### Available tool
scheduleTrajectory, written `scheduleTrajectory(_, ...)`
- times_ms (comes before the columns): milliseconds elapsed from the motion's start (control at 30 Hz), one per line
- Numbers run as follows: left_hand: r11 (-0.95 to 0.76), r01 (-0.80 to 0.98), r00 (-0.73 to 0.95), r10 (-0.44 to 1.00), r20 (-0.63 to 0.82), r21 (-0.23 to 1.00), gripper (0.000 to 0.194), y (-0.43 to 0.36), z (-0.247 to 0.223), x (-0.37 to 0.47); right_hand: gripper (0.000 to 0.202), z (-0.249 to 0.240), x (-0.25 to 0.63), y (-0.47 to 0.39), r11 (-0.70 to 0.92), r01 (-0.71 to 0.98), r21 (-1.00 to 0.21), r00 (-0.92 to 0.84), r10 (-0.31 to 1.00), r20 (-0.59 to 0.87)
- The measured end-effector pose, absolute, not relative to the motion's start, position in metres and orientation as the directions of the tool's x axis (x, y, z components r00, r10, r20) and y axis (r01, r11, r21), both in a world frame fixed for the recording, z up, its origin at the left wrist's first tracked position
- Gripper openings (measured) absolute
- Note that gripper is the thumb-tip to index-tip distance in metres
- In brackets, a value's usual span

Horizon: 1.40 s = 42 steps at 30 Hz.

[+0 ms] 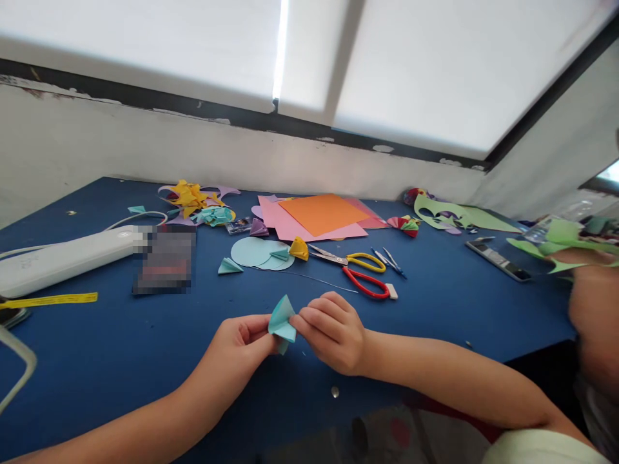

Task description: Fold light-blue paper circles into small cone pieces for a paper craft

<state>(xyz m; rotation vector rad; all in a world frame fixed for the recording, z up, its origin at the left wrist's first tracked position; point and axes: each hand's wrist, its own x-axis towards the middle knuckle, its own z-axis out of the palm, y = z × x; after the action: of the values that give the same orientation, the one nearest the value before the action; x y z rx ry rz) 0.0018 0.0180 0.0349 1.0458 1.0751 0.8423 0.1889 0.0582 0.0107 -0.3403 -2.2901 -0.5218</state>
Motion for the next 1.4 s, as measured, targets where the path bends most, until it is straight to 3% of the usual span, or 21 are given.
scheduleTrajectory(133, 0.363, -0.15, 0.289, 0.905, -0.311, 0.919, 0.025, 0.018, 0.042, 0.001, 0.016, 0.015, 0.191, 0.064, 0.889, 0.393, 0.237, -0.634, 0.075, 0.77)
scheduleTrajectory(200, 0.388, -0.192, 0.297, 0.898, -0.323, 0.902, 0.026, 0.019, 0.045, 0.0, 0.011, 0.02, 0.195, 0.068, 0.861, 0.355, 0.364, -0.637, -0.062, 0.768)
scheduleTrajectory(267, 0.413, -0.206, 0.304, 0.889, -0.343, 0.887, 0.025, 0.02, 0.046, -0.002, 0.01, 0.024, 0.199, 0.071, 0.759, 0.297, 0.579, -0.711, -0.229, 0.665)
scheduleTrajectory(333, 0.422, -0.206, 0.321, 0.881, -0.347, 0.883, 0.024, 0.021, 0.046, -0.004, 0.011, 0.027, 0.201, 0.072, 0.643, 0.251, 0.723, -0.788, -0.298, 0.539)
scheduleTrajectory(500, 0.415, -0.196, 0.353, 0.875, -0.331, 0.888, 0.022, 0.02, 0.047, -0.003, 0.018, 0.026, 0.197, 0.071, 0.498, 0.231, 0.836, -0.816, -0.369, 0.445)
scheduleTrajectory(733, 0.443, -0.206, 0.379, 0.858, -0.346, 0.873, 0.021, 0.017, 0.045, 0.0, 0.018, 0.017, 0.193, 0.071, 0.346, 0.188, 0.919, -0.778, -0.519, 0.355)
scheduleTrajectory(900, 0.452, -0.21, 0.398, 0.85, -0.346, 0.867, 0.023, 0.016, 0.044, 0.0, 0.018, 0.017, 0.191, 0.072, 0.369, 0.205, 0.906, -0.759, -0.525, 0.386)
scheduleTrajectory(1100, 0.448, -0.188, 0.366, 0.858, -0.361, 0.874, 0.021, 0.016, 0.046, 0.002, 0.012, 0.011, 0.185, 0.073, 0.315, 0.179, 0.932, -0.693, -0.632, 0.347)
scheduleTrajectory(1400, 0.436, -0.165, 0.385, 0.854, -0.349, 0.885, 0.023, 0.016, 0.049, 0.001, 0.023, 0.024, 0.195, 0.067, 0.442, 0.247, 0.862, -0.744, -0.484, 0.461)
